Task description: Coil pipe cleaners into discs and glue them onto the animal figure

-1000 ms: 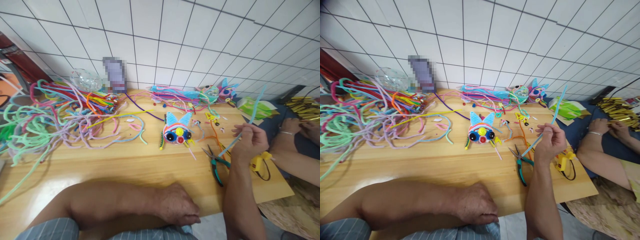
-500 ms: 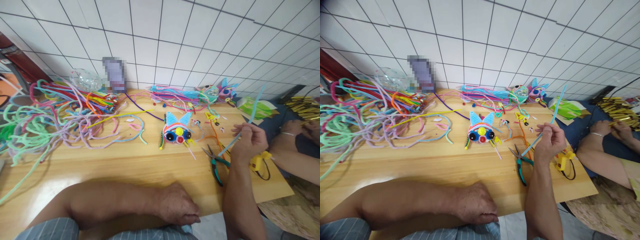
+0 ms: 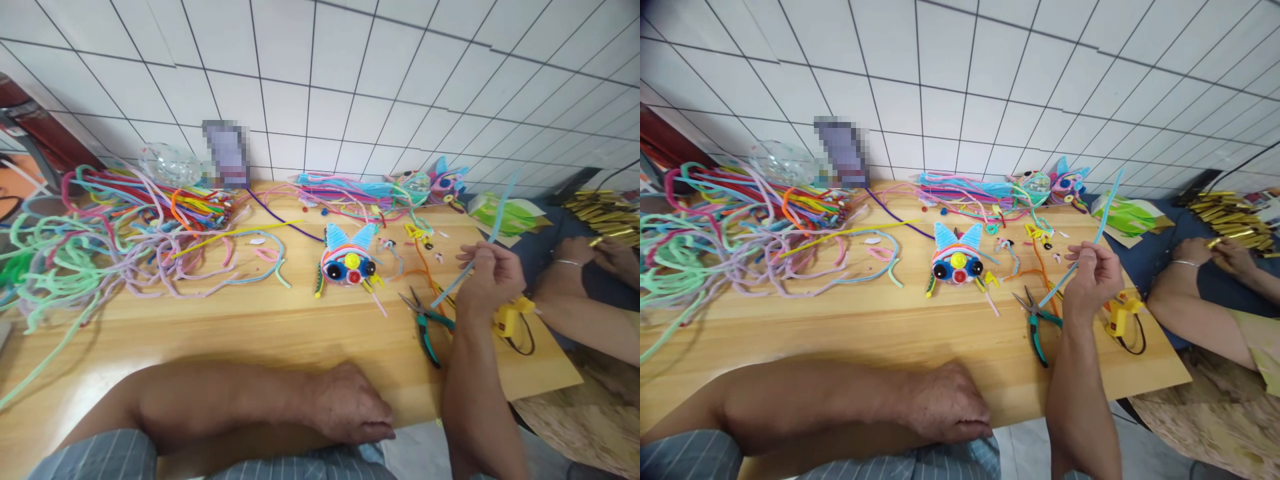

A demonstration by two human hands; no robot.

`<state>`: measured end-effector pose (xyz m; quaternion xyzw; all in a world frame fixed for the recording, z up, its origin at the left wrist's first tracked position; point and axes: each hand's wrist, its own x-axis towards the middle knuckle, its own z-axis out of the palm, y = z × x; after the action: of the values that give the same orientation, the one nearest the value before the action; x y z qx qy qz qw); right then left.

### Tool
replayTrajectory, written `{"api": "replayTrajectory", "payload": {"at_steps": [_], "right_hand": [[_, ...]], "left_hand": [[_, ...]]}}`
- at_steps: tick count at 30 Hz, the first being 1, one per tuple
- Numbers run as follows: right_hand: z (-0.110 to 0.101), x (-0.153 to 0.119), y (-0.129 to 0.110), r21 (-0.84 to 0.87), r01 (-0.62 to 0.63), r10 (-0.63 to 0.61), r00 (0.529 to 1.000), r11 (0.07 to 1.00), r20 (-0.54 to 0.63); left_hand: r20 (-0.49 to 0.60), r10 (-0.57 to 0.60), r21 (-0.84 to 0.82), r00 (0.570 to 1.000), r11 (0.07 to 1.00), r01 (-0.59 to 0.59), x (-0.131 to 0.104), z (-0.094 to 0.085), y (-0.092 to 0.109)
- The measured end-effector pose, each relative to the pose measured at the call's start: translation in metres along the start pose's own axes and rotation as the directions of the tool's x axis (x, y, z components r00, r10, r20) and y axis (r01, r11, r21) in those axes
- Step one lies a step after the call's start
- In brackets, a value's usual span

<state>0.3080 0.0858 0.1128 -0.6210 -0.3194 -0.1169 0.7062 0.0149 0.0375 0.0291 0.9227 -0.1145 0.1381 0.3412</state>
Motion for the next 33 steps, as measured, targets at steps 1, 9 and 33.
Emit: {"api": "replayTrajectory", "payload": {"at_steps": [1,9,33], "right_hand": [[0.0,0.0,0.0,-0.001,-0.002,0.002,1.0,1.0,0.002],[-0.001,0.0,0.002,0.018,-0.039,0.039,0.999,0.999,0.008],[0.001,-0.004,0.003,-0.047,0.006,-0.005,1.0,0.999,0.025]], "left_hand": [[-0.006,0.002,0.0,1.0,1.0,-0.002,0.0,0.0,0.0],[-0.015,-0.015,0.026,1.0,1.0,0.015,0.0,-0.004,0.002],[0.071,-0.026,0.215,0.997,0.977,0.01,0.005,0.003,0.006]]}}
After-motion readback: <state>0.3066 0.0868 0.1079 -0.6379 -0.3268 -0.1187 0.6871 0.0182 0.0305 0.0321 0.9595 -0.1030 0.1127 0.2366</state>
